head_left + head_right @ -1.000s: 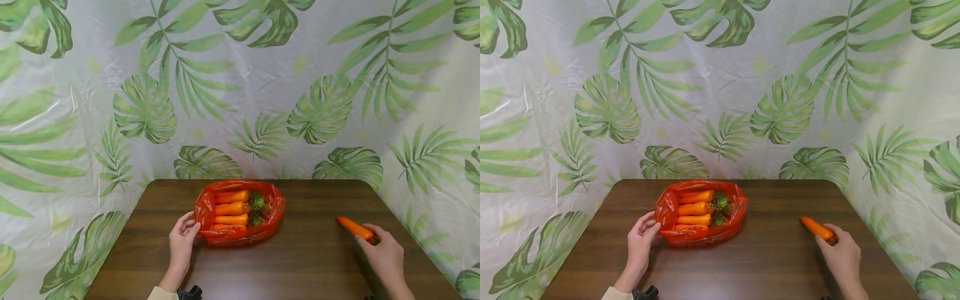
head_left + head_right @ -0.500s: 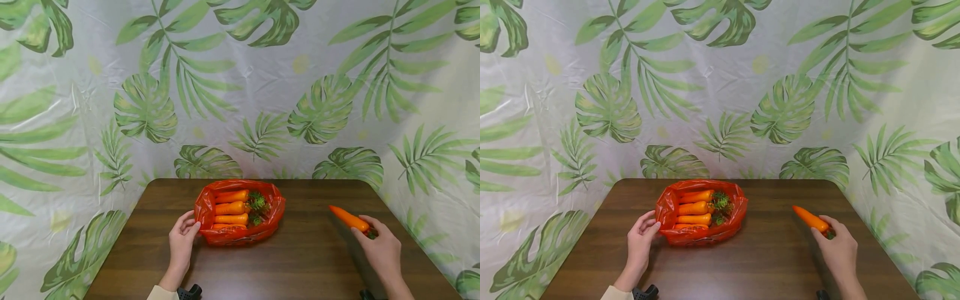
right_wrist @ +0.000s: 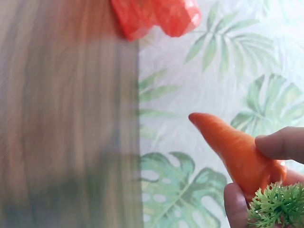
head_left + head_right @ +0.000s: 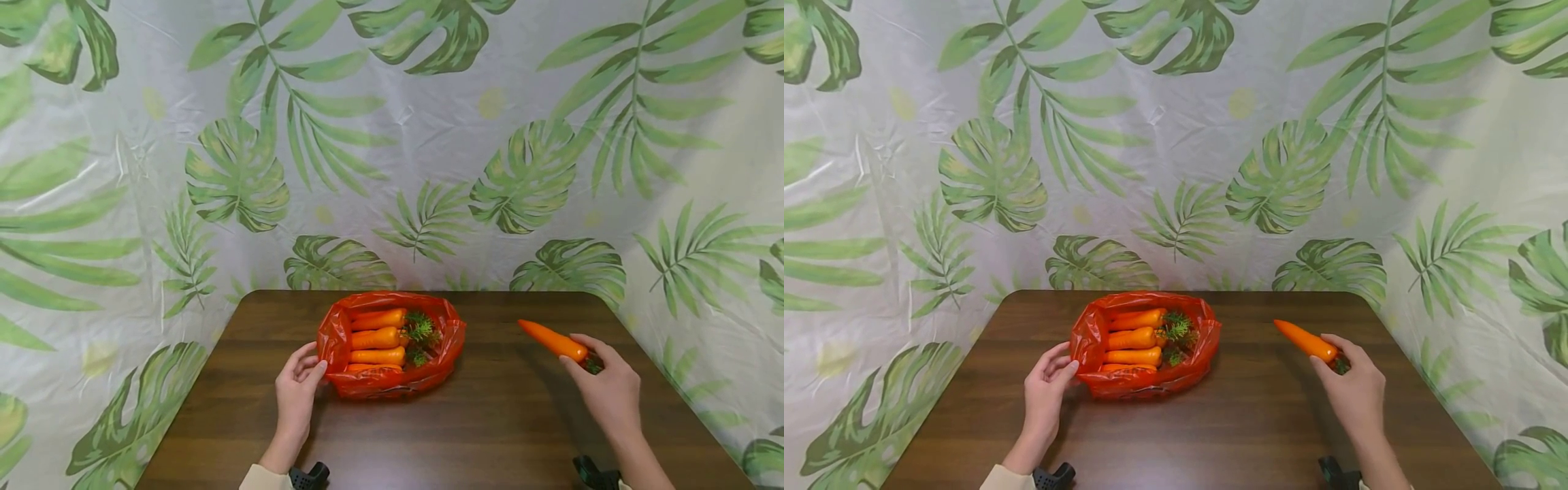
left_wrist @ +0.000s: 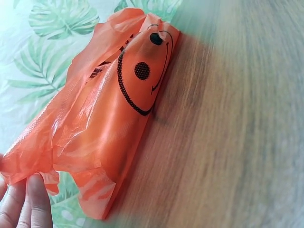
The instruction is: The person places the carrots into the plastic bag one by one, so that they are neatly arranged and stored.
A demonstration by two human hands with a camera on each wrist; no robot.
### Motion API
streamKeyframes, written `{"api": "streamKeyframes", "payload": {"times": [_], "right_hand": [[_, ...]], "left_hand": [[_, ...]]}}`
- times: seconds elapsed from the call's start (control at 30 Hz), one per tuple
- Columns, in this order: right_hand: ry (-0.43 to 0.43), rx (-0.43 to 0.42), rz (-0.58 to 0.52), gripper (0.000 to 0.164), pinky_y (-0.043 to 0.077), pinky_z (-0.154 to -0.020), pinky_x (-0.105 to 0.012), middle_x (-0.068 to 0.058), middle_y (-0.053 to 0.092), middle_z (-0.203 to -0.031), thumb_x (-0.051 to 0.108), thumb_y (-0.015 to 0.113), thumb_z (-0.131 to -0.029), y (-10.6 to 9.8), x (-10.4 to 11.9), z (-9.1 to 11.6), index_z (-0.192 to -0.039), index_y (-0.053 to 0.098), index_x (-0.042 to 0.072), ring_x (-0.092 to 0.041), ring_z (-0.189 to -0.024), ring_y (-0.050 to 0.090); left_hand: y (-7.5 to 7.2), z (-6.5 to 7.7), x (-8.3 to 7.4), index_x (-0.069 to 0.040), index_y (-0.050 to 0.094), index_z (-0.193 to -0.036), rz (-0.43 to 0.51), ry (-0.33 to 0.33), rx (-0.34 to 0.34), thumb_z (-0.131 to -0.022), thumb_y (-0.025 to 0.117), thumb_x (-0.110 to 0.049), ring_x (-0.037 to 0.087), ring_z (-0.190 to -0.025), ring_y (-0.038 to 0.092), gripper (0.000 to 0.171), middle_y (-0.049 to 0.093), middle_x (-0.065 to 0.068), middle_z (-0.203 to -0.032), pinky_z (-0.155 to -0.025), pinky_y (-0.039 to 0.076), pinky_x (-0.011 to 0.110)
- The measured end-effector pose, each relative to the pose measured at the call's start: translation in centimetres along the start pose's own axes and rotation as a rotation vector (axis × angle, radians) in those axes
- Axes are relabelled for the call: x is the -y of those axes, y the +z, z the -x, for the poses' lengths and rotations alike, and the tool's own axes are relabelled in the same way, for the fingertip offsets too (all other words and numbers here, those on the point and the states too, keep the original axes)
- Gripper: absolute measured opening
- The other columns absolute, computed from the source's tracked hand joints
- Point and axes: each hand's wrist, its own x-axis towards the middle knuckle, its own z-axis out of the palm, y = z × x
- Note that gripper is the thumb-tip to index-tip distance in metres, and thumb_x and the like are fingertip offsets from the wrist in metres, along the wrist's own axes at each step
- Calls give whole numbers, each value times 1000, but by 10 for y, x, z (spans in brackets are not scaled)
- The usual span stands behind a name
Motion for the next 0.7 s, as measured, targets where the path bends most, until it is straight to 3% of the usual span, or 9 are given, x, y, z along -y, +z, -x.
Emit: {"api": "streamKeyframes", "payload": {"times": [0.3, 0.57, 0.7], "right_hand": [[-57, 10, -59, 43, 46, -61, -11, -5, 70, -118, 25, 85, -83, 9, 23, -5, -124, 72, 26, -4, -90, 57], [-78, 27, -91, 43, 46, -63, -12, -3, 70, -118, 26, 84, -84, 16, 37, -7, -125, 72, 26, -8, -89, 57], [-92, 31, -104, 42, 45, -65, -12, 0, 69, -118, 27, 84, -84, 20, 45, -10, -124, 71, 27, -9, -91, 57]], "left_hand": [[-1, 0, 1, -15, 66, -128, -1, -10, 3, -91, 75, -8, 23, -84, 68, 38, 67, 18, -106, -74, 61, 33], [0, 0, 1, -9, 64, -132, -11, -4, 12, -91, 76, -10, 22, -83, 68, 42, 67, 22, -109, -73, 61, 31], [-1, 0, 0, -13, 65, -129, 6, -12, 10, -91, 75, -8, 23, -83, 68, 40, 67, 21, -108, -73, 61, 32]]}}
